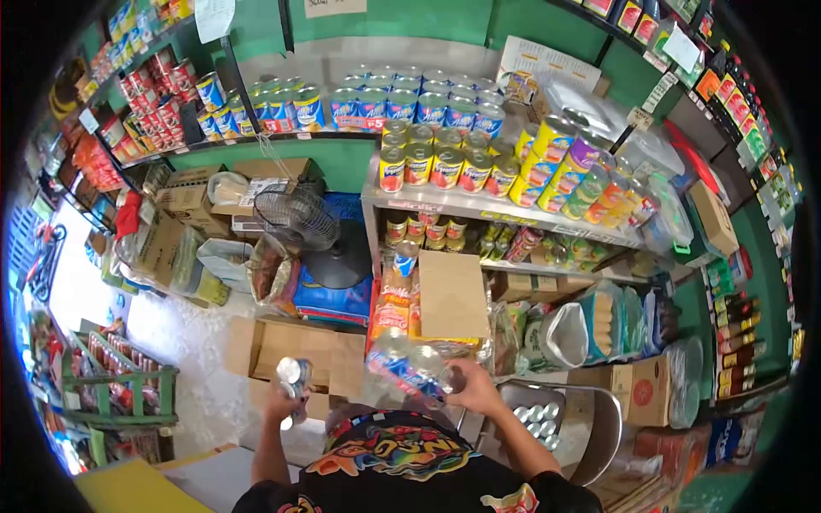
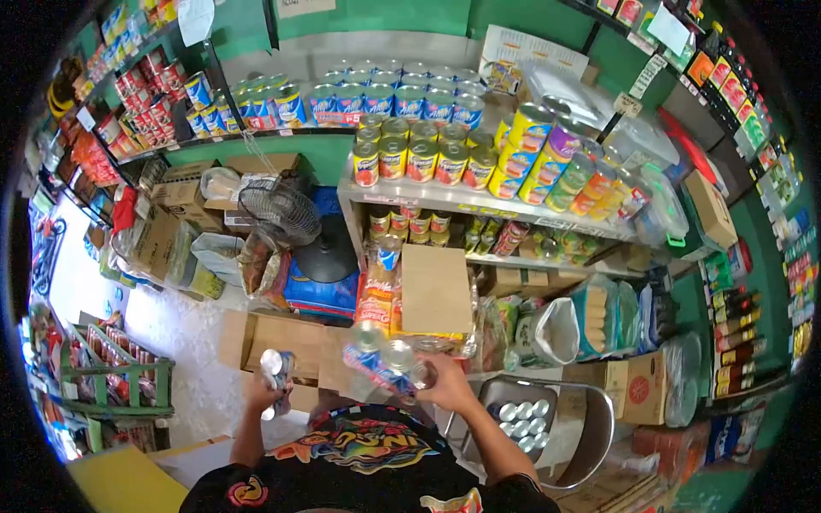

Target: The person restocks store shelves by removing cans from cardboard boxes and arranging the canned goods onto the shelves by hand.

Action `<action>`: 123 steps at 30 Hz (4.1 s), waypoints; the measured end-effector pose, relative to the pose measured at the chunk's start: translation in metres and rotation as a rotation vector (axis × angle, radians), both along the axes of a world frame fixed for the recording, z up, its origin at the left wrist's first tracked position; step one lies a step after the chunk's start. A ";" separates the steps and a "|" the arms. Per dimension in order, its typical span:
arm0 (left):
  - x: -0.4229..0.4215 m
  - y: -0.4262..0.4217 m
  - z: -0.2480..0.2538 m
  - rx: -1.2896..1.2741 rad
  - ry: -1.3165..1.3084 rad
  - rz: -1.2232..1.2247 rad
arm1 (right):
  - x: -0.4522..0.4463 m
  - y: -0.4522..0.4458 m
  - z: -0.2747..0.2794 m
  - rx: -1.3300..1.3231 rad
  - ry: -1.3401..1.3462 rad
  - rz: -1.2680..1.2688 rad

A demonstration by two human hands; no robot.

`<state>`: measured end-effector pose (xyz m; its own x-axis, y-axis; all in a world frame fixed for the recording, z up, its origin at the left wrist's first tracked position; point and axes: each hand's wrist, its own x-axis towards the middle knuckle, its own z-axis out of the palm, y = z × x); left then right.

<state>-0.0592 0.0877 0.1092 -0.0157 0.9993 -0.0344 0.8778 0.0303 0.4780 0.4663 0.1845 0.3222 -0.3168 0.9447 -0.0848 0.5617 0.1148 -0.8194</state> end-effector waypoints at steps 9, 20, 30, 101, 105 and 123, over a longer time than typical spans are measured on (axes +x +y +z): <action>0.137 0.126 0.108 -0.179 0.059 -0.236 | -0.022 0.028 0.048 0.132 -0.128 0.605; 0.241 0.174 0.193 -0.126 -0.015 -0.520 | -0.044 0.050 0.092 0.205 -0.266 0.759; 0.251 0.156 0.176 -0.185 -0.123 -0.226 | -0.037 0.054 0.087 0.238 -0.229 0.779; 0.171 0.337 0.123 -0.461 0.181 -0.195 | 0.202 0.785 0.291 0.509 -1.170 -0.421; 0.177 0.340 0.148 -0.504 0.180 -0.192 | 0.180 0.762 0.298 0.548 -1.069 -0.549; 0.166 0.331 0.131 -0.396 0.195 -0.196 | 0.150 0.735 0.310 0.630 -1.015 -0.589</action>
<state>0.1069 0.4186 0.2398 0.1280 0.8947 -0.4279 0.9573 0.0014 0.2892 0.6165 0.9197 0.6319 0.0928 0.8828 0.4604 0.9840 -0.1519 0.0928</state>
